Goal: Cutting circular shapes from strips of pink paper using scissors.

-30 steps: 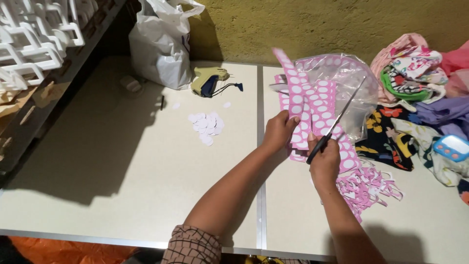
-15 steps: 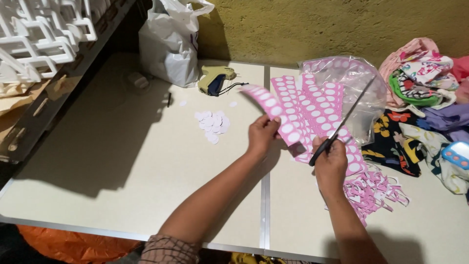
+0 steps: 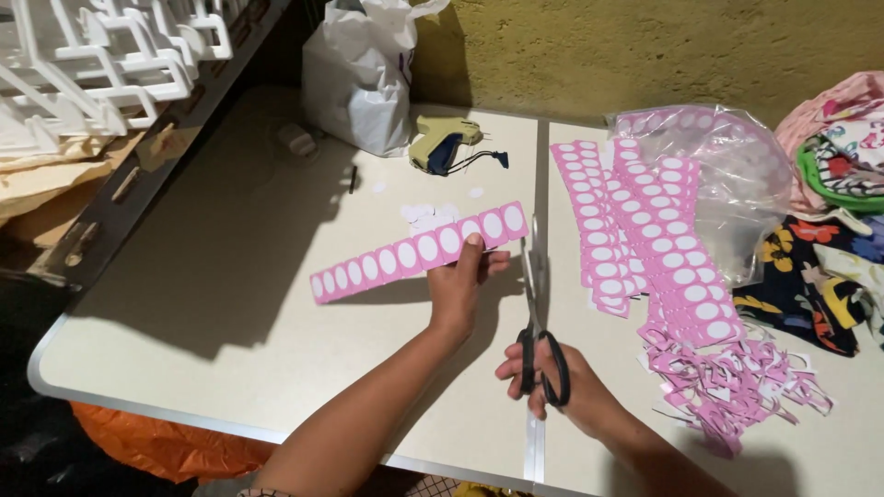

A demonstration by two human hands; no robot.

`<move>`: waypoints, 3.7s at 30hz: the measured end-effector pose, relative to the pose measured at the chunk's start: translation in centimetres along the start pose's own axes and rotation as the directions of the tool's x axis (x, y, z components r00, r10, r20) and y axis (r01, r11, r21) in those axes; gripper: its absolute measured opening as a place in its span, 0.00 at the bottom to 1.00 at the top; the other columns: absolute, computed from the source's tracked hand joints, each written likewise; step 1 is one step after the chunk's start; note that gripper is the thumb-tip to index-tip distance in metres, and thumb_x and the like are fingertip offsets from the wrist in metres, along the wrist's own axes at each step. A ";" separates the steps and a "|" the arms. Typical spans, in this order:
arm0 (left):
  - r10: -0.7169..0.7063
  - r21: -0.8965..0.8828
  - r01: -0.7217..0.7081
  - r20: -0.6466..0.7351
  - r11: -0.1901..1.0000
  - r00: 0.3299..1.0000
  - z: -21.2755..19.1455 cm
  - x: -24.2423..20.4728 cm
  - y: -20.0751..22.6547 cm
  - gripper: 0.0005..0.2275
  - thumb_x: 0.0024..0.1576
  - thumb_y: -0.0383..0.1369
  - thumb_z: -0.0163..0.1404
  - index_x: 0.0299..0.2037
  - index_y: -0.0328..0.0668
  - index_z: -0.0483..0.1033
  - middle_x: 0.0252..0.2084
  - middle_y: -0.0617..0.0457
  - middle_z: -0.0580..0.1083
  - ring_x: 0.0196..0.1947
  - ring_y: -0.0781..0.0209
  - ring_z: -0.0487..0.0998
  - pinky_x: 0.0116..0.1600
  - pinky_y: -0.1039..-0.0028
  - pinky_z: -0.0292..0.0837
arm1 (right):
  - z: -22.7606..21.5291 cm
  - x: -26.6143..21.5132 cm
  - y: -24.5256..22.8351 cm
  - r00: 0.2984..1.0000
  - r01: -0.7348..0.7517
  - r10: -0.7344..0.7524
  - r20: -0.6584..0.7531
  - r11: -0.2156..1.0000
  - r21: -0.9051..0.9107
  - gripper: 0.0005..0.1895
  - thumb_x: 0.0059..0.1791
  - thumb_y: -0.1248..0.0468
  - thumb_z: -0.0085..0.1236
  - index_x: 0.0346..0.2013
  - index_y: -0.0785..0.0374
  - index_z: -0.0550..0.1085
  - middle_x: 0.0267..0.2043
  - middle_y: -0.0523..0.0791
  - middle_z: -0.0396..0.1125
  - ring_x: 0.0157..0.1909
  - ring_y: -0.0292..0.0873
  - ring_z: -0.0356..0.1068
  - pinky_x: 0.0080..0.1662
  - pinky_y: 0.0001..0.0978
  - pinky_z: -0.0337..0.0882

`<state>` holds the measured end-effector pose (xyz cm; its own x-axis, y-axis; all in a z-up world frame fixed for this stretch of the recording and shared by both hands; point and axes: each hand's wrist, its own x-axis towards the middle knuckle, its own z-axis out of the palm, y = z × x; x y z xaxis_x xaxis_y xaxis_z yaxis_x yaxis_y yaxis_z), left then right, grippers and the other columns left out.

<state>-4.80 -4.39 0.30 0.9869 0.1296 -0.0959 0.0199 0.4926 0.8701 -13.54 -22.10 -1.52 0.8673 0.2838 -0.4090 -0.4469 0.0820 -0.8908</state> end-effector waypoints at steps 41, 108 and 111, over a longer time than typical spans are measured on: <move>-0.171 0.128 0.153 0.140 0.980 0.975 0.0 -1.7 -1.7 0.21 0.66 0.44 0.39 0.38 0.30 0.76 0.37 0.40 0.80 0.40 0.56 0.82 0.49 0.69 0.81 | -3.4 1.2 0.4 0.992 0.023 0.016 0.125 0.952 -0.306 0.48 0.39 0.32 0.41 0.52 0.73 0.72 0.36 0.56 0.78 0.30 0.46 0.75 0.24 0.30 0.62; -0.205 0.036 0.202 0.153 0.979 0.967 0.2 -1.7 -1.6 0.22 0.69 0.40 0.35 0.45 0.24 0.75 0.34 0.43 0.78 0.34 0.58 0.80 0.47 0.70 0.80 | -3.7 0.9 0.2 0.999 0.045 -0.046 0.000 0.975 -0.215 0.21 0.53 0.52 0.51 0.34 0.71 0.76 0.17 0.52 0.69 0.16 0.42 0.63 0.21 0.31 0.58; -0.179 0.056 0.171 0.183 0.984 0.967 0.1 -1.7 -1.6 0.22 0.69 0.41 0.34 0.46 0.26 0.75 0.36 0.43 0.78 0.36 0.58 0.81 0.48 0.70 0.81 | -3.7 0.8 0.3 0.998 0.058 -0.058 0.008 0.976 -0.209 0.18 0.54 0.55 0.51 0.35 0.68 0.77 0.17 0.51 0.69 0.16 0.42 0.63 0.20 0.32 0.56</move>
<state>-6.44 -5.53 -0.90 0.9798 -0.1202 -0.1599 0.1976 0.4590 0.8662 -12.14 -25.38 -2.82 0.8897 0.2864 -0.3555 -0.3402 -0.1032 -0.9347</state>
